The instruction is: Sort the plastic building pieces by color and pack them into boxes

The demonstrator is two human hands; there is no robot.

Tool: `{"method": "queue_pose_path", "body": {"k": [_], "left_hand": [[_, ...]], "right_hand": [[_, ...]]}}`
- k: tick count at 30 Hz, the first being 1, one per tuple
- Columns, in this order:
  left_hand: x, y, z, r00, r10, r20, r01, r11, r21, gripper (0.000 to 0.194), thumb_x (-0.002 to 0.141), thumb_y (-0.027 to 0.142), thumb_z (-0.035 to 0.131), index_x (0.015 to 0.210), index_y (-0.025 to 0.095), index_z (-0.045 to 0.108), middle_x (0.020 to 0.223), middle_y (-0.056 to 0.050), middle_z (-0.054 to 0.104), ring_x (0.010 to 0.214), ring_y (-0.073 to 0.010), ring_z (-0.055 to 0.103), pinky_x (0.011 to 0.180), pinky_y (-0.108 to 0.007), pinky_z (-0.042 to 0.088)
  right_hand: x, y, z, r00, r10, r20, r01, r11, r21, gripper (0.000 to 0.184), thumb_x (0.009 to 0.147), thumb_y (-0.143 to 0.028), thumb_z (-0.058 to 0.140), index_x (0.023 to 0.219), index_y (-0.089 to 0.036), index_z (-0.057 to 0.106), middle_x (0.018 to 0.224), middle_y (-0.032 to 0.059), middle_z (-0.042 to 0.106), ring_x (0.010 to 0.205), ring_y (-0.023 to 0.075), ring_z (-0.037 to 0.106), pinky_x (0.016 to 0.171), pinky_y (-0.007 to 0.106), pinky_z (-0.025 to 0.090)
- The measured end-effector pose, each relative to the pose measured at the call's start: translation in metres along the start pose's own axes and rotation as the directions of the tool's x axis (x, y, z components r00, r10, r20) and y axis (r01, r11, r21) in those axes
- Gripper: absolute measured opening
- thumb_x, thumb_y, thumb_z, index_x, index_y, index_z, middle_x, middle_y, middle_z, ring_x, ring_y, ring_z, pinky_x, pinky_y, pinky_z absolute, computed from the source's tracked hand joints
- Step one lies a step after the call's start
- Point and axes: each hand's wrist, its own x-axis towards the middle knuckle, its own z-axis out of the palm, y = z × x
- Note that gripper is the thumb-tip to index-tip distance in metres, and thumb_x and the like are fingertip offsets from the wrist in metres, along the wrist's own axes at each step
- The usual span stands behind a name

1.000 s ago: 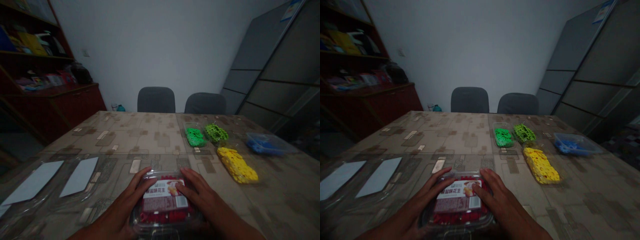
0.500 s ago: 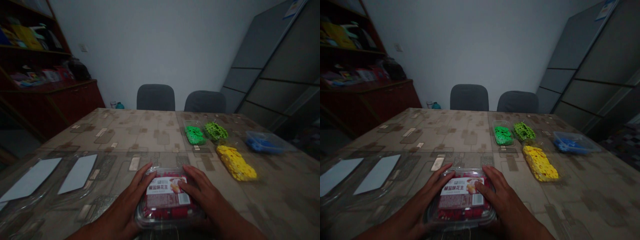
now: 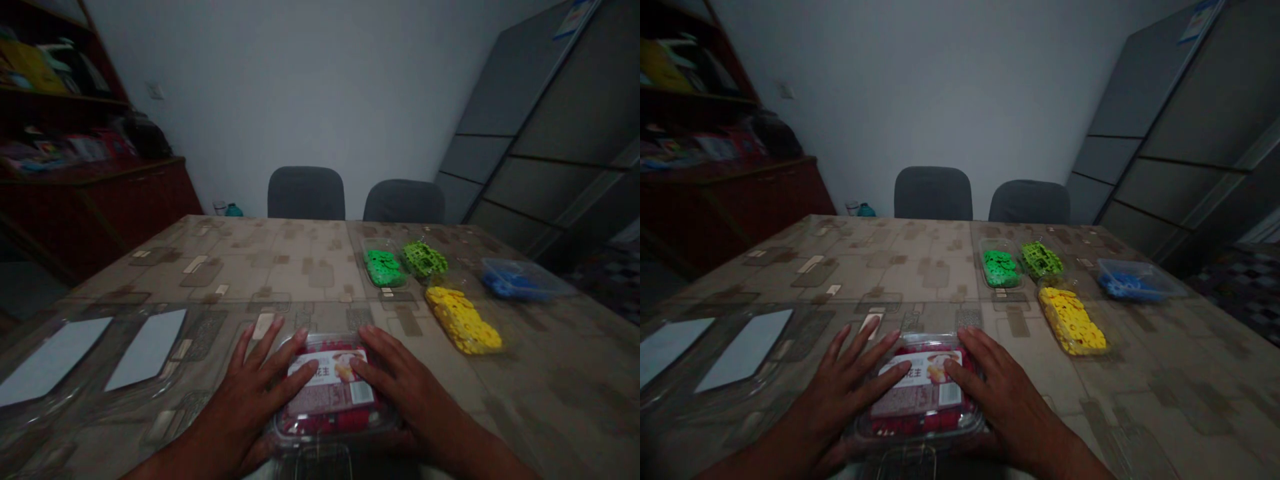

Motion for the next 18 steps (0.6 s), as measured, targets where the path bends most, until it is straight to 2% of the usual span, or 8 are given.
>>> {"method": "queue_pose_path", "body": {"k": [2,4,7,9,11,13,15,18], "left_hand": [[0.001,-0.005,0.001,0.996,0.077,0.055,-0.072,0.994,-0.086,0.059,0.102,0.047,0.043,0.157,0.037,0.024,0.165,-0.005,0.032,0.151,-0.0371,0.024,0.12,-0.066,0.013],[0.002,-0.011,0.001,0.987,0.136,0.087,-0.122,0.98,-0.157,0.065,0.1,0.054,0.045,0.158,0.035,0.022,0.162,-0.007,0.037,0.148,-0.0355,0.031,0.12,-0.063,0.017],[0.003,-0.015,0.001,0.983,0.156,0.099,-0.135,0.972,-0.193,0.083,0.088,0.073,0.052,0.156,0.036,0.023,0.164,-0.009,0.032,0.148,-0.041,0.028,0.117,-0.071,0.014],[0.003,-0.013,0.0,0.983,0.149,0.104,-0.125,0.97,-0.211,0.087,0.084,0.078,0.052,0.156,0.039,0.023,0.167,-0.007,0.026,0.15,-0.0421,0.023,0.116,-0.073,0.016],[0.002,-0.01,-0.002,0.985,0.131,0.114,-0.103,0.968,-0.227,0.079,0.089,0.073,0.051,0.156,0.041,0.024,0.168,-0.004,0.022,0.151,-0.041,0.017,0.116,-0.07,0.023],[0.002,-0.008,-0.002,0.984,0.122,0.13,-0.089,0.968,-0.234,0.074,0.093,0.065,0.053,0.156,0.041,0.024,0.169,-0.002,0.019,0.153,-0.0404,0.011,0.115,-0.068,0.028],[0.002,-0.006,-0.003,0.982,0.123,0.146,-0.088,0.97,-0.226,0.074,0.094,0.061,0.055,0.157,0.042,0.022,0.169,-0.003,0.017,0.153,-0.0399,0.008,0.116,-0.068,0.027],[0.002,-0.005,-0.005,0.978,0.122,0.167,-0.088,0.976,-0.198,0.075,0.094,0.062,0.053,0.157,0.044,0.017,0.17,-0.002,0.015,0.153,-0.0395,0.01,0.116,-0.071,0.021]], "right_hand": [[0.0,0.0,-0.002,1.0,0.004,0.003,-0.004,1.0,0.011,0.097,0.078,-0.062,0.075,0.157,-0.032,0.028,0.168,0.013,0.017,0.151,0.0371,0.023,0.115,0.058,0.034],[0.0,-0.003,-0.006,1.0,0.009,0.019,-0.009,1.0,0.028,0.094,0.081,-0.06,0.072,0.158,-0.033,0.026,0.168,0.0125,0.018,0.151,0.036,0.022,0.115,0.057,0.035],[0.0,-0.009,-0.013,0.997,0.044,0.06,-0.047,0.998,0.051,0.103,0.077,-0.054,0.079,0.159,-0.033,0.02,0.169,0.0128,0.013,0.152,0.0371,0.019,0.113,0.06,0.037],[-0.001,-0.012,-0.016,0.993,0.07,0.091,-0.076,0.995,0.07,0.111,0.073,-0.052,0.083,0.159,-0.033,0.016,0.17,0.0125,0.006,0.152,0.0392,0.016,0.112,0.063,0.037],[-0.001,-0.013,-0.017,0.992,0.075,0.099,-0.083,0.993,0.085,0.106,0.077,-0.052,0.079,0.16,-0.034,0.015,0.17,0.0103,0.003,0.152,0.0392,0.015,0.112,0.064,0.037],[-0.001,-0.012,-0.016,0.994,0.068,0.086,-0.075,0.993,0.089,0.091,0.087,-0.052,0.069,0.16,-0.036,0.016,0.171,0.0072,0.004,0.153,0.0374,0.015,0.113,0.063,0.035],[-0.001,-0.009,-0.014,0.996,0.05,0.079,-0.056,0.995,0.08,0.079,0.094,-0.054,0.059,0.159,-0.038,0.018,0.171,0.0048,0.003,0.153,0.0363,0.015,0.114,0.062,0.034],[-0.001,-0.005,-0.01,0.997,0.024,0.08,-0.029,0.998,0.061,0.077,0.094,-0.061,0.054,0.159,-0.038,0.02,0.171,0.0028,0.001,0.153,0.0369,0.013,0.116,0.062,0.03]]}}
